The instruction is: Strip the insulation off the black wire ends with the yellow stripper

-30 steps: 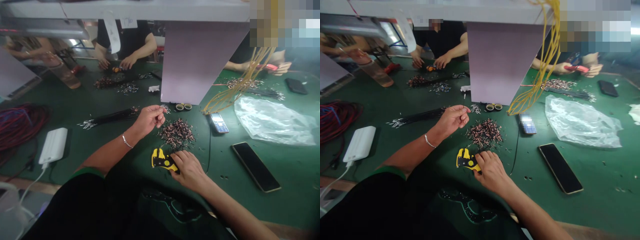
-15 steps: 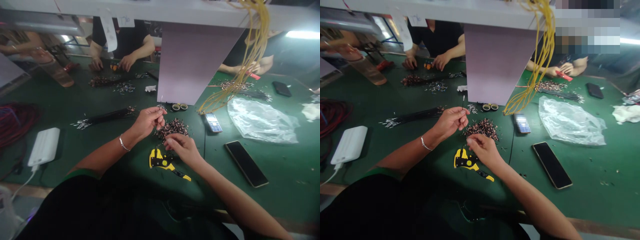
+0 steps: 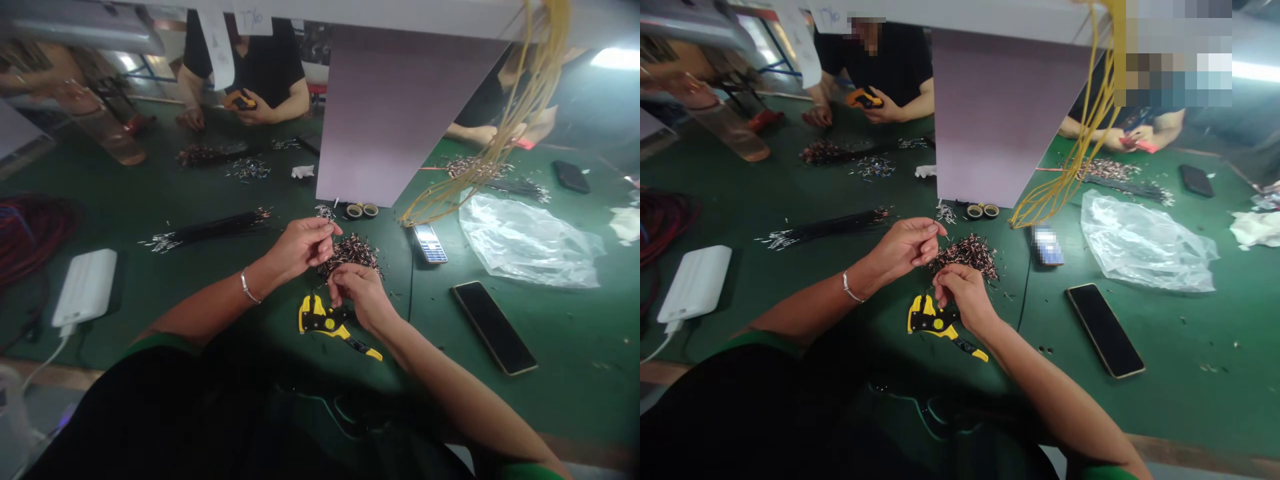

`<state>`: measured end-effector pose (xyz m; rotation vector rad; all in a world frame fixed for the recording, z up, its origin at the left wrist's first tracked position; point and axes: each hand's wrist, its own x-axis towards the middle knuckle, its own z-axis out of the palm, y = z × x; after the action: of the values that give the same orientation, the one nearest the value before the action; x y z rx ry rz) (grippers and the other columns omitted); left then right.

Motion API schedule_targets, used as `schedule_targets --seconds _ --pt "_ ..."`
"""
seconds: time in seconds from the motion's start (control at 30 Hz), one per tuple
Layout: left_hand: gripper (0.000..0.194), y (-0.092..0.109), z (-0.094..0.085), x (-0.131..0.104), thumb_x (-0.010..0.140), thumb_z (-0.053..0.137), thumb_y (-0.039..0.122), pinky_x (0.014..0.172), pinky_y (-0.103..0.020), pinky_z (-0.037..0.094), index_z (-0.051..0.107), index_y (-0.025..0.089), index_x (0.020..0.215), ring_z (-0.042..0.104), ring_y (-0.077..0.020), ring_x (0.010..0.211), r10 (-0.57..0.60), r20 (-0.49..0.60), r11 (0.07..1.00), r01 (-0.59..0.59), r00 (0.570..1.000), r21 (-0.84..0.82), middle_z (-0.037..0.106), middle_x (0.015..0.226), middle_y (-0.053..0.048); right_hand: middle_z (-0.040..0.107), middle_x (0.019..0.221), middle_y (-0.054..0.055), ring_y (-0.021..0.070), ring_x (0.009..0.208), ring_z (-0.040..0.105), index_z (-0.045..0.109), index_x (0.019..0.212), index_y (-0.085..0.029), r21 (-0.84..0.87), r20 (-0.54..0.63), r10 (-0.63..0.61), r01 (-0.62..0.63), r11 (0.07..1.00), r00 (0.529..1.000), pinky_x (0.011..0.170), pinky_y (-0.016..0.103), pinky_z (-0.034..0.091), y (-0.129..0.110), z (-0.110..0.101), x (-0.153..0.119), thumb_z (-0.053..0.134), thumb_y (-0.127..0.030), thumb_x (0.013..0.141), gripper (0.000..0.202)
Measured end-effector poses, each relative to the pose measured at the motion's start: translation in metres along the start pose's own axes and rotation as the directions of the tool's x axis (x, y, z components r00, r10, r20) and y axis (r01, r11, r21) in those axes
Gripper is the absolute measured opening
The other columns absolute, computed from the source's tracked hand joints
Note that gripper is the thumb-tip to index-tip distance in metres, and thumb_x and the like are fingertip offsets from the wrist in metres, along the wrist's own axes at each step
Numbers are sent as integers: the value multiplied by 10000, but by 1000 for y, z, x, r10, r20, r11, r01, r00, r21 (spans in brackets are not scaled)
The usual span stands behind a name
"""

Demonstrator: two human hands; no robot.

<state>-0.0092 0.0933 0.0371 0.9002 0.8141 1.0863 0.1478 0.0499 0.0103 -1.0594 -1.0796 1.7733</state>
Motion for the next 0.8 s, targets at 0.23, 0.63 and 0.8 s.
schedule_targets --seconds 0.23,0.63,0.8 --pt "142 -6 9 -8 832 692 241 385 -232 203 696 150 723 346 -41 363 -28 34 995 25 999 94 355 425 70 413 339 -65 57 299 251 583 459 -174 46 8 103 -103 994 995 282 190 177 -3 2 3 533 -188 556 111" --pt "103 19 -14 7 828 665 217 358 -193 177 677 134 768 332 -31 354 47 -43 996 -43 998 76 360 446 76 504 381 -39 65 337 372 691 554 -149 28 80 117 -120 992 990 338 191 277 0 -9 -11 592 -175 588 108" --pt "103 16 -12 5 860 616 183 372 -192 211 663 134 783 349 -35 361 32 -57 999 -29 998 44 361 460 77 674 542 0 107 458 560 783 719 -175 38 14 6 -7 999 1000 474 245 466 -15 -22 -6 742 -212 669 74"
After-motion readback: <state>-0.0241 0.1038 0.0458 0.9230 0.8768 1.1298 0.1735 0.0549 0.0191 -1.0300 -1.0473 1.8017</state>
